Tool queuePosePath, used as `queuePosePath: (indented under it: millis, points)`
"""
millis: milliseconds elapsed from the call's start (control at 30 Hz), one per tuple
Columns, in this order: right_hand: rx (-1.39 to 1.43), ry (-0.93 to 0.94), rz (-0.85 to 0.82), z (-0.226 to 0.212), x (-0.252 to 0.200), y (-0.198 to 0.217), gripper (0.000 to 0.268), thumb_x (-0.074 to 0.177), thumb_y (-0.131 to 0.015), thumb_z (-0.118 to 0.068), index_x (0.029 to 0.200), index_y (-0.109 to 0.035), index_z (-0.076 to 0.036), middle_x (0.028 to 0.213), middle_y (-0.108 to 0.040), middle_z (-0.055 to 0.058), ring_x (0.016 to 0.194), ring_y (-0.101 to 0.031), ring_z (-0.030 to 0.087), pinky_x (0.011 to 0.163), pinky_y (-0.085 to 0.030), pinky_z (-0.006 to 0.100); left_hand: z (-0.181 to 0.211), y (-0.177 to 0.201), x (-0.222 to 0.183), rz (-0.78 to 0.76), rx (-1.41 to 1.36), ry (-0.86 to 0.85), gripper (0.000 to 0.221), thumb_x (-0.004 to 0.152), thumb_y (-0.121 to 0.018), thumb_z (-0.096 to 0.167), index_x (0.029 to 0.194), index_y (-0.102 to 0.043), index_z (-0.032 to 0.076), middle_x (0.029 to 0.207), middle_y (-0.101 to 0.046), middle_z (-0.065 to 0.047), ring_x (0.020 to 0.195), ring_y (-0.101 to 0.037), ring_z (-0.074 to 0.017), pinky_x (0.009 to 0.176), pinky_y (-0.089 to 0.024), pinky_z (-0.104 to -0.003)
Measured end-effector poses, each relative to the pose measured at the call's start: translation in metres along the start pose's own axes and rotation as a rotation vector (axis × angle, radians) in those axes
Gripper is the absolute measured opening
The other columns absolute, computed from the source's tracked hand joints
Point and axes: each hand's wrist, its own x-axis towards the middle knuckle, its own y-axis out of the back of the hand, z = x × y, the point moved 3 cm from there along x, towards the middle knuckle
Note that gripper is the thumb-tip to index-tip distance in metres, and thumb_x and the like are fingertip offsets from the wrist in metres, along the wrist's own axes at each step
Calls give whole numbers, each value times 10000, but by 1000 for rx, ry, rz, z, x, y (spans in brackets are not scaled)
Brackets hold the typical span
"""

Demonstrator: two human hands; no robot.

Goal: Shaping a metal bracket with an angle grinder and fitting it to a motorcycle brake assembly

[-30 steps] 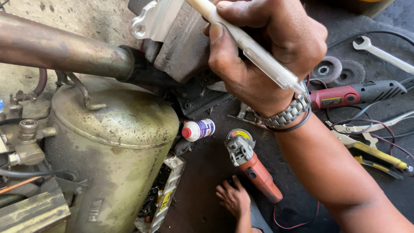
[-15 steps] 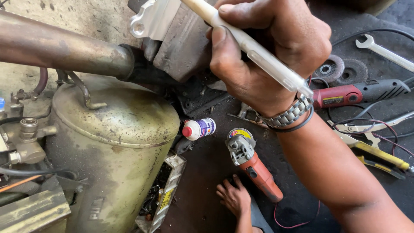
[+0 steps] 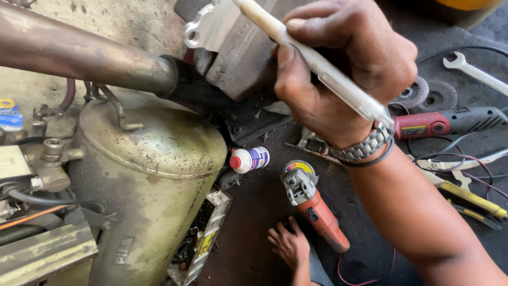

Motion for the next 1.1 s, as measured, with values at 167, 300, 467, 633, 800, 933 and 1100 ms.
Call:
queuePosePath:
  millis: [167,300,467,633,800,933,1100]
  points:
    - [82,6,21,-11,-4,-4,101,927,-662,95,930,-568,60,913,-714,270,802,-738,326,721,-536,369,0,1,0,-25,-11,5,504,930,-520,610,1031,-672,141,1081,-574,-153,1111,-538,-382,828,-464,-608]
    - [45,-34,26,-19,-10,-9,95,951,-660,20,938,-574,57,915,-709,254,801,-729,320,723,-533,365,0,-1,0,-10,-5,-17,511,929,-523,608,1034,-677,133,1063,-571,-152,1091,-542,-383,815,-465,-608]
    - [75,-124,103,-18,-14,-16,127,926,-657,40,929,-531,22,910,-709,231,724,-658,259,674,-509,333,-2,-1,-1,-46,-14,23,556,933,-493,632,1093,-678,133,1111,-559,-159,1140,-527,-380,844,-453,-606]
    - [20,-36,77,-16,-13,-17,83,897,-679,61,919,-601,44,906,-717,238,723,-690,285,697,-537,356,0,1,0,-35,5,7,518,930,-510,614,1059,-677,142,1083,-570,-150,1102,-540,-378,831,-458,-597]
    - [-24,2,81,-15,-13,-17,115,879,-701,83,915,-606,29,892,-721,221,721,-717,280,681,-549,349,2,2,0,-41,1,10,521,934,-507,624,1044,-674,143,1072,-555,-143,1110,-537,-374,818,-467,-602]
    - [-6,-7,74,-15,-12,-16,102,881,-690,82,925,-606,45,900,-715,240,745,-720,303,707,-555,364,0,0,1,-30,15,0,525,934,-506,622,1064,-677,143,1068,-559,-148,1101,-544,-377,821,-467,-599]
    - [-24,-9,80,-16,-11,-16,91,894,-684,86,922,-605,50,901,-717,239,743,-718,302,706,-552,365,0,-1,0,-13,13,-1,542,936,-505,624,1075,-684,132,1059,-564,-154,1092,-545,-381,816,-464,-596]
